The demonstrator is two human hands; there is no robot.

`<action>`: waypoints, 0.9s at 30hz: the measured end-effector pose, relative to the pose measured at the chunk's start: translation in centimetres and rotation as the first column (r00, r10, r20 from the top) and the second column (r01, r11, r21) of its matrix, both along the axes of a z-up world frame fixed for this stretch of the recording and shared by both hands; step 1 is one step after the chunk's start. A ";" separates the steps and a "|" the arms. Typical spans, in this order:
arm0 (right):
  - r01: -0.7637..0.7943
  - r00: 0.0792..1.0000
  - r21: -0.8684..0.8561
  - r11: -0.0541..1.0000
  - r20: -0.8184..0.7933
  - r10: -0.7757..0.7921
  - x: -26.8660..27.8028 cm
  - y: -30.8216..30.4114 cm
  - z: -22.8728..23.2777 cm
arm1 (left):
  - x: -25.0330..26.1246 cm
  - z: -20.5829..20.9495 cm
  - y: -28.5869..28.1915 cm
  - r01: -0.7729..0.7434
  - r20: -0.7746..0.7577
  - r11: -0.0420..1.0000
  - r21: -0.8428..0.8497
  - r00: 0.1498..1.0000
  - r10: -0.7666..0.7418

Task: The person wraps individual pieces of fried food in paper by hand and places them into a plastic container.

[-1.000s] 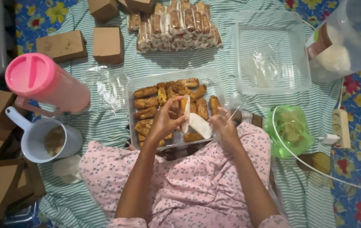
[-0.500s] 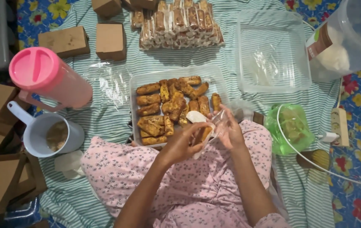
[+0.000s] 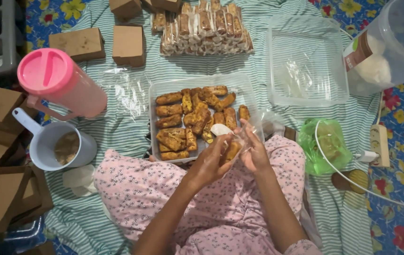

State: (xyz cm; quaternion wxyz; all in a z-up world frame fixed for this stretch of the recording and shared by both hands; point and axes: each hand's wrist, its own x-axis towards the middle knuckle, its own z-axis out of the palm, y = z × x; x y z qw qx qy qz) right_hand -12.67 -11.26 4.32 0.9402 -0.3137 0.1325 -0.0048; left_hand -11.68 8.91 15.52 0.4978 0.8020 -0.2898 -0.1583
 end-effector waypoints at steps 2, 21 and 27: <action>-0.006 1.000 0.003 1.000 0.010 0.006 -0.2 0.7 1.7 | -0.2 -0.4 0.0 -0.023 -0.007 1.000 0.010 1.000 0.023; -0.093 0.993 -0.226 0.970 0.045 0.106 -1.6 2.2 5.6 | -1.0 -1.9 -1.2 -0.146 0.140 0.985 -0.091 0.978 0.157; -0.128 0.983 -0.163 0.978 0.110 0.147 -1.5 0.4 4.3 | -1.0 -3.7 -1.4 -0.174 0.127 0.980 -0.100 0.974 0.186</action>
